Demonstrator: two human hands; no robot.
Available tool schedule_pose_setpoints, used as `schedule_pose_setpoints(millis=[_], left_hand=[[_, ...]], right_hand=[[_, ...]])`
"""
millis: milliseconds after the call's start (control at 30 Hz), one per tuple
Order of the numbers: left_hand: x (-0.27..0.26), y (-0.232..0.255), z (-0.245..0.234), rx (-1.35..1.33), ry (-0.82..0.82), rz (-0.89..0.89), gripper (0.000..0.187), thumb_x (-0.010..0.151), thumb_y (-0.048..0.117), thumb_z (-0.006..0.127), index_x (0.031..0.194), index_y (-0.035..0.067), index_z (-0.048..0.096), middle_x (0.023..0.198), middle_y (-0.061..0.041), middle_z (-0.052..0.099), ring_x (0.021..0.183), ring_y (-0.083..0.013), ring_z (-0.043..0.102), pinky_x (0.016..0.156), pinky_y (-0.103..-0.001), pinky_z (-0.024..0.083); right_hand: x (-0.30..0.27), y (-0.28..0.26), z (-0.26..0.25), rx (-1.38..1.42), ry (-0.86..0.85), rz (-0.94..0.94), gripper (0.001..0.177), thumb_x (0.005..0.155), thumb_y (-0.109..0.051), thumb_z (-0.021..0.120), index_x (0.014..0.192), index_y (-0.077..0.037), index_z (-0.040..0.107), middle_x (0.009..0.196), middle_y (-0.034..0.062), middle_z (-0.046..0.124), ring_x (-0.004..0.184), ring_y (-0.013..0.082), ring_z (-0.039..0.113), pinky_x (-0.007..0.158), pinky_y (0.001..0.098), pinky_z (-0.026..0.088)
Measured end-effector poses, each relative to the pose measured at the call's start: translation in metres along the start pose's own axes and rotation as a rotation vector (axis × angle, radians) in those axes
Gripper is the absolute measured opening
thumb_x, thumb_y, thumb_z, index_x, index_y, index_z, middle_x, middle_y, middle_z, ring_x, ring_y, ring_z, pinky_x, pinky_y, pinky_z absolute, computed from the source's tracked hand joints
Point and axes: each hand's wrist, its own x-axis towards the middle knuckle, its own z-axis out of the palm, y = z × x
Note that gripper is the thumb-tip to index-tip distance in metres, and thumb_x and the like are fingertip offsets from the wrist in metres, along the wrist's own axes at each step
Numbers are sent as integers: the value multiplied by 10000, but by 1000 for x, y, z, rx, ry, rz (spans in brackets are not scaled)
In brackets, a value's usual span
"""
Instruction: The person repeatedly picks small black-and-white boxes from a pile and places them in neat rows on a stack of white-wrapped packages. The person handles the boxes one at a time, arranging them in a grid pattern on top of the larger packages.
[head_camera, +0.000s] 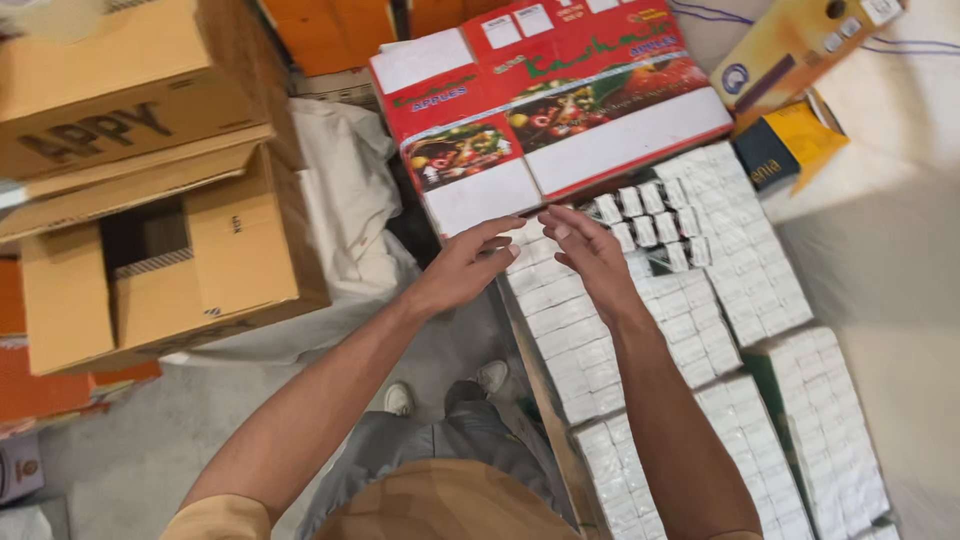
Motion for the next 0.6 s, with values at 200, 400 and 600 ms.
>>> schedule_pose_setpoints(millis=[200, 400, 600], left_hand=[[-81, -25, -79, -9, 298, 64, 429, 1054, 234, 547, 1397, -23, 532, 1343, -278, 562, 1218, -453, 609, 909, -536, 596], [-211, -49, -144, 79, 608, 4, 202, 974, 196, 612, 1071, 72, 738, 837, -97, 659, 704, -157, 623, 564, -304, 562], [-374, -66, -203, 223, 820, -29, 171, 911, 227, 680, 1029, 138, 767, 832, -48, 714, 696, -148, 664, 582, -293, 560]], right_hand=[[20, -21, 101, -72, -149, -78, 378, 1031, -246, 583, 1388, -123, 598, 1292, 101, 685, 1180, 198, 641, 951, 332, 514], [7, -10, 232, -162, -255, -224, 232, 1019, -179, 634, 1221, -82, 694, 1017, 92, 744, 903, 133, 698, 736, 224, 541], [-41, 8, 379, -273, -451, -328, 231, 973, -175, 702, 1193, -108, 722, 982, 69, 747, 885, 113, 685, 768, 276, 556]])
